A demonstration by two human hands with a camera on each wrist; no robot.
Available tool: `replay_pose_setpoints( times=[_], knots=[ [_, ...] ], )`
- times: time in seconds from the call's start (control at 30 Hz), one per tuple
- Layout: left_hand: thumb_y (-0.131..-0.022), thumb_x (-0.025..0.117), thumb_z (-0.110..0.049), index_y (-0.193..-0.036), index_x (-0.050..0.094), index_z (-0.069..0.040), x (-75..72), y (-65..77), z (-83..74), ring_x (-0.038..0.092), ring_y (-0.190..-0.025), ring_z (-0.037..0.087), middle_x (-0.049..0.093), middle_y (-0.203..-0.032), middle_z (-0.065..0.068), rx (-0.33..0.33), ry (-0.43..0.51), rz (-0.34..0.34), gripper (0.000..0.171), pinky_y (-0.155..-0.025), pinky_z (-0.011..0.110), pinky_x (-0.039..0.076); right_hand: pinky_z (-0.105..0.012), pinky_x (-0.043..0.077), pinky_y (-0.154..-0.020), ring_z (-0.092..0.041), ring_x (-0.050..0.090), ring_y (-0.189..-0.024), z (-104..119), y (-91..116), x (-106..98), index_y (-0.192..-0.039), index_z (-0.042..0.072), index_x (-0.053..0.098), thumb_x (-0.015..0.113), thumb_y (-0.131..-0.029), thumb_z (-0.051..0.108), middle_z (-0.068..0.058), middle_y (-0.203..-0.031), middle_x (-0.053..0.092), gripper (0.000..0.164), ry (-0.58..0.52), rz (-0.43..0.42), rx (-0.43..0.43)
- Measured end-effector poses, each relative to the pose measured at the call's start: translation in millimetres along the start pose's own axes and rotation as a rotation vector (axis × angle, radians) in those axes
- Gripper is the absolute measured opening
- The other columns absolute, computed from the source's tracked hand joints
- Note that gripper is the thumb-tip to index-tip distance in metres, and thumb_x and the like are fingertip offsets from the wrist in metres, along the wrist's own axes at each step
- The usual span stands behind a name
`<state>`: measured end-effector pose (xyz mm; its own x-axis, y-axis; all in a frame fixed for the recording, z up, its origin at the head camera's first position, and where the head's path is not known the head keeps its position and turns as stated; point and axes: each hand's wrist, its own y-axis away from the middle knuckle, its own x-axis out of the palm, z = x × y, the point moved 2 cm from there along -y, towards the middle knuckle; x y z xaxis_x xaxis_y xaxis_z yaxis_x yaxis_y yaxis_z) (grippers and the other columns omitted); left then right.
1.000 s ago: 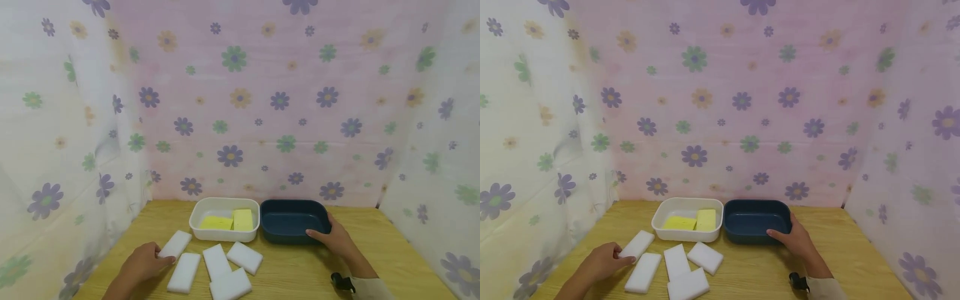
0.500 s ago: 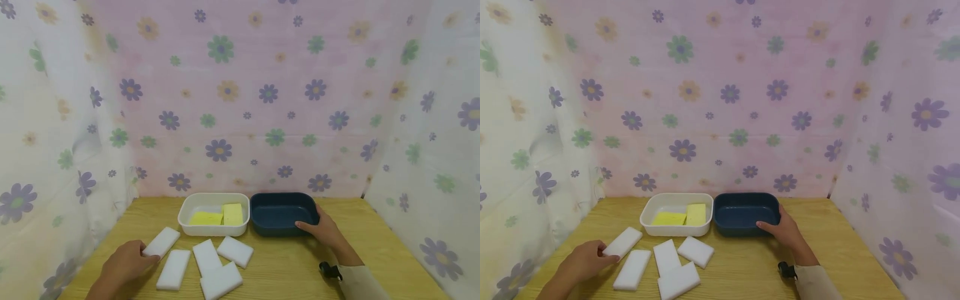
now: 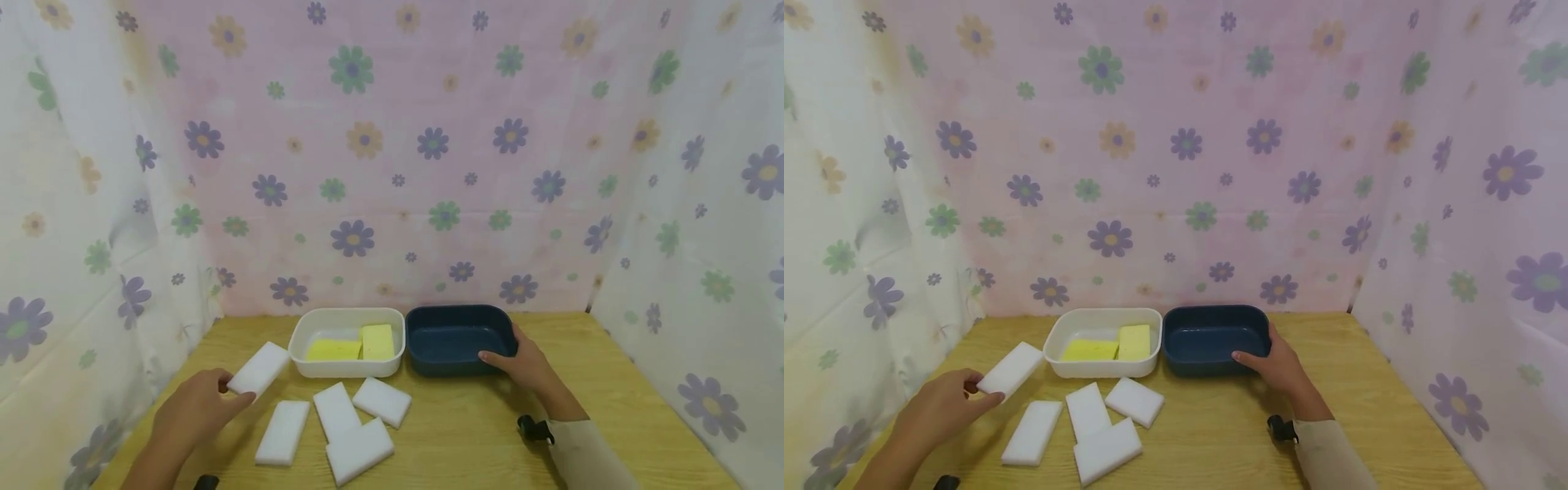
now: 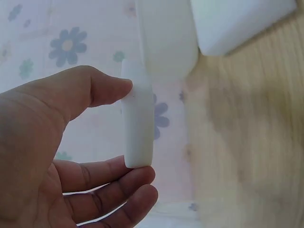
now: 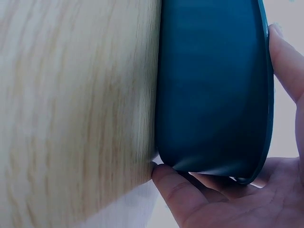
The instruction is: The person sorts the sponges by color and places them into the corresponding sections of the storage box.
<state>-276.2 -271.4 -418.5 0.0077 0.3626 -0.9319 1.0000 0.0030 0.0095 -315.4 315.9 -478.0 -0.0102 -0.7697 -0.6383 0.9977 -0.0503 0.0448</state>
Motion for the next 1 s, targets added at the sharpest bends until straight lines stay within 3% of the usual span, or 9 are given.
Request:
replay_pose_setpoints(
  times=[0.33, 0.5, 0.77, 1.0],
  knots=[
    [-0.085, 0.076, -0.061, -0.123, 0.072, -0.006, -10.1, 7.2, -43.9, 0.064, -0.087, 0.02, 0.072, -0.11, 0.011, 0.133, -0.022, -0.164, 0.067, -0.06, 0.032, 0.046, -0.072, 0.028, -0.116, -0.056, 0.012, -0.154, -0.5, 0.6, -5.7, -0.166, 0.011, -0.011, 0.07, -0.084, 0.074, -0.028, -0.171, -0.001, 0.131, 0.017, 0.018, 0.007],
    [-0.086, 0.076, -0.058, -0.121, 0.072, -0.007, -14.3, 9.2, -58.0, 0.065, -0.085, 0.02, 0.073, -0.11, 0.01, 0.172, -0.047, -0.212, 0.063, -0.059, 0.033, 0.047, -0.072, 0.027, -0.117, -0.055, 0.011, -0.154, 2.7, 1.1, -2.1, -0.166, 0.012, -0.012, 0.07, -0.084, 0.073, -0.027, -0.172, -0.002, 0.131, 0.005, 0.029, 0.003],
    [-0.083, 0.08, -0.052, -0.117, 0.075, -0.007, -12.6, -2.7, -85.3, 0.063, -0.077, 0.018, 0.074, -0.101, 0.005, 0.272, -0.082, -0.295, 0.057, -0.057, 0.033, 0.046, -0.072, 0.027, -0.117, -0.054, 0.011, -0.155, 2.3, -1.3, -1.5, -0.166, 0.011, -0.01, 0.071, -0.085, 0.071, -0.027, -0.172, 0.0, 0.13, -0.003, 0.023, 0.001],
    [-0.083, 0.079, -0.05, -0.12, 0.076, -0.008, -4.7, -16.7, -107.1, 0.065, -0.079, 0.019, 0.075, -0.102, 0.004, 0.317, -0.115, -0.272, 0.057, -0.056, 0.033, 0.048, -0.073, 0.025, -0.117, -0.054, 0.01, -0.155, 1.5, 0.2, -2.2, -0.166, 0.012, -0.01, 0.072, -0.084, 0.072, -0.026, -0.172, 0.0, 0.131, -0.006, 0.022, 0.013]
  ],
)
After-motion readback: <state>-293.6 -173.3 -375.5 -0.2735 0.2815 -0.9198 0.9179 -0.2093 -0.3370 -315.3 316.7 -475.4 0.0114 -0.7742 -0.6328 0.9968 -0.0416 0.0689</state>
